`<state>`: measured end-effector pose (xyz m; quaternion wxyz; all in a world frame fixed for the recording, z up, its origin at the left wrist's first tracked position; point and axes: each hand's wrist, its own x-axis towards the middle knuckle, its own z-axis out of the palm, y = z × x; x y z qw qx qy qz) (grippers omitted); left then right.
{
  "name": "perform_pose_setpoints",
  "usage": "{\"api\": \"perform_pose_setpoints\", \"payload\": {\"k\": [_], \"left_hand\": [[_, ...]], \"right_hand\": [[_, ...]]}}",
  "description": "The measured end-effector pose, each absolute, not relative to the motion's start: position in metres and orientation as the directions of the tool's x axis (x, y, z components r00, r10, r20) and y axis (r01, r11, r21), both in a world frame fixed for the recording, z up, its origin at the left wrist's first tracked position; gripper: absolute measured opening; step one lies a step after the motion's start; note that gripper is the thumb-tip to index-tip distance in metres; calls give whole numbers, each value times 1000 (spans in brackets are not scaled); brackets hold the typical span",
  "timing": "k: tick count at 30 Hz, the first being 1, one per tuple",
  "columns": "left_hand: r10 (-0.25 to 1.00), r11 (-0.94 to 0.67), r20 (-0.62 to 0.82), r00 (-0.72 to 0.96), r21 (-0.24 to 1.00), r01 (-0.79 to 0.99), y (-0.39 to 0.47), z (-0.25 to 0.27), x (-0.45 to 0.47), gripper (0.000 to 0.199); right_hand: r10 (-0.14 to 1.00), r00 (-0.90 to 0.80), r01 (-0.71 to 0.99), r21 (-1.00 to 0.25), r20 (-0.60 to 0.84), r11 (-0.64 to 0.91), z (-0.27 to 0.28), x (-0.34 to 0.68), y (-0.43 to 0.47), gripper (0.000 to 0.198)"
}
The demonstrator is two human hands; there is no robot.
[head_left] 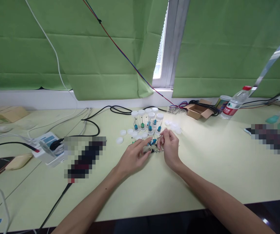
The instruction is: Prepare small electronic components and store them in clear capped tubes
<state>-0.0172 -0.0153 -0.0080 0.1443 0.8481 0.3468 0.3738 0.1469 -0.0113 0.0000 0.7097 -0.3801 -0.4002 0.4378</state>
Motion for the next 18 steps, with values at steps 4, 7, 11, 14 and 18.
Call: {"api": "perform_pose_setpoints", "payload": {"k": [4, 7, 11, 14, 18], "left_hand": [[691, -723, 534, 487, 491, 486, -16, -7, -16, 50], [688, -725, 534, 492, 488, 486, -16, -7, -16, 50], [693, -721, 539, 478, 498, 482, -16, -8, -17, 51], [695, -719, 535, 481, 501, 482, -16, -8, -17, 51], [692, -721, 544, 474, 505, 474, -16, -9, -17, 50]], "right_hand": [[952, 249, -353, -898, 178, 261, -3, 145, -10, 38], [960, 211, -329, -912, 183, 246, -3, 146, -12, 38], [971, 136, -291, -929, 196, 228, -3, 146, -14, 35], [970, 132, -270, -934, 203, 233, -4, 145, -14, 33], [974, 112, -269, -938, 195, 219, -6, 145, -13, 34]]}}
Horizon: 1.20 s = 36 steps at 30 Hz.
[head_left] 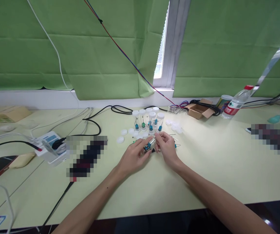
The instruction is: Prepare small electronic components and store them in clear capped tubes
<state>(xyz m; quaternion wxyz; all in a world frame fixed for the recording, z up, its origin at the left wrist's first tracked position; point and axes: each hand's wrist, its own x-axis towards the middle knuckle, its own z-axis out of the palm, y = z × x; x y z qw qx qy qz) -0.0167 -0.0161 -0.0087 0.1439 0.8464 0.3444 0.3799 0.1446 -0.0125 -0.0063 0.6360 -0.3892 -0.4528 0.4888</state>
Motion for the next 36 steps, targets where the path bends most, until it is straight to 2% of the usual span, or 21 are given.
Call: {"api": "perform_pose_setpoints", "payload": {"k": [16, 24, 36], "left_hand": [[692, -720, 570, 443, 502, 479, -15, -11, -17, 50], [702, -709, 560, 440, 489, 508, -16, -10, -18, 51], [702, -709, 555, 447, 480, 517, -16, -10, -17, 51]], "right_hand": [[980, 53, -259, -946, 190, 197, -7, 145, -11, 30], [973, 59, -207, -951, 221, 229, -6, 146, -12, 28], [974, 99, -220, -950, 204, 222, -7, 144, -13, 26]]}}
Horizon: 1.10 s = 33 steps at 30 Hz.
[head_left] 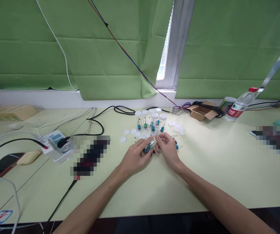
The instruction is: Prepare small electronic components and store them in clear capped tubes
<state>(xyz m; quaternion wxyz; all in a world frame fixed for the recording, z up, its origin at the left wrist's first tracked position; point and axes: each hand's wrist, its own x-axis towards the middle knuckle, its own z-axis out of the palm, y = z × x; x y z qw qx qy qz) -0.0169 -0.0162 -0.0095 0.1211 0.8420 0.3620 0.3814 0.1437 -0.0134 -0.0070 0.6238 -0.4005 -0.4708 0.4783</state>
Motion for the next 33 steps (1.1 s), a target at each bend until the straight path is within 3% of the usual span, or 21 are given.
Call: {"api": "perform_pose_setpoints", "payload": {"k": [6, 13, 28, 33], "left_hand": [[726, -682, 552, 409, 504, 530, -17, -10, -17, 50], [728, -682, 544, 418, 506, 528, -16, -11, -17, 49], [708, -701, 566, 422, 490, 519, -17, -13, -18, 48], [718, -692, 553, 423, 497, 524, -17, -13, -19, 47]], "right_hand": [[959, 211, -182, -956, 192, 231, -6, 144, -14, 28], [959, 219, -137, -967, 180, 213, -3, 147, -14, 32], [983, 61, -121, -976, 175, 182, -9, 149, -12, 34], [996, -39, -216, -974, 82, 72, -7, 155, -7, 34]]}}
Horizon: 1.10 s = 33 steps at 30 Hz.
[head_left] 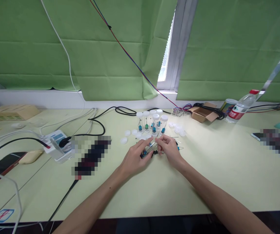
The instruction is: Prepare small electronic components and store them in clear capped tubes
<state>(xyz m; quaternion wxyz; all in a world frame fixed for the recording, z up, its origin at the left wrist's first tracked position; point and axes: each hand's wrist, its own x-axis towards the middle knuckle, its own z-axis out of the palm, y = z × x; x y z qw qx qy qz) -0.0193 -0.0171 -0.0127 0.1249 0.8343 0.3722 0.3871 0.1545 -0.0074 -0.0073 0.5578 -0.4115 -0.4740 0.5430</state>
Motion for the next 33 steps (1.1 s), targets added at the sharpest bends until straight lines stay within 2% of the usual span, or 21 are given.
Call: {"api": "perform_pose_setpoints", "payload": {"k": [6, 11, 33], "left_hand": [[723, -686, 547, 422, 499, 529, -18, -10, -19, 49], [722, -688, 544, 428, 497, 528, -19, -10, -20, 48], [724, -686, 533, 438, 491, 536, -21, -9, -19, 47]], "right_hand": [[966, -252, -343, -929, -53, -140, 0, 162, -3, 33], [933, -348, -336, -918, -89, -213, 3, 167, -1, 31], [917, -396, -366, -908, -47, -205, -2, 169, 1, 26]]}}
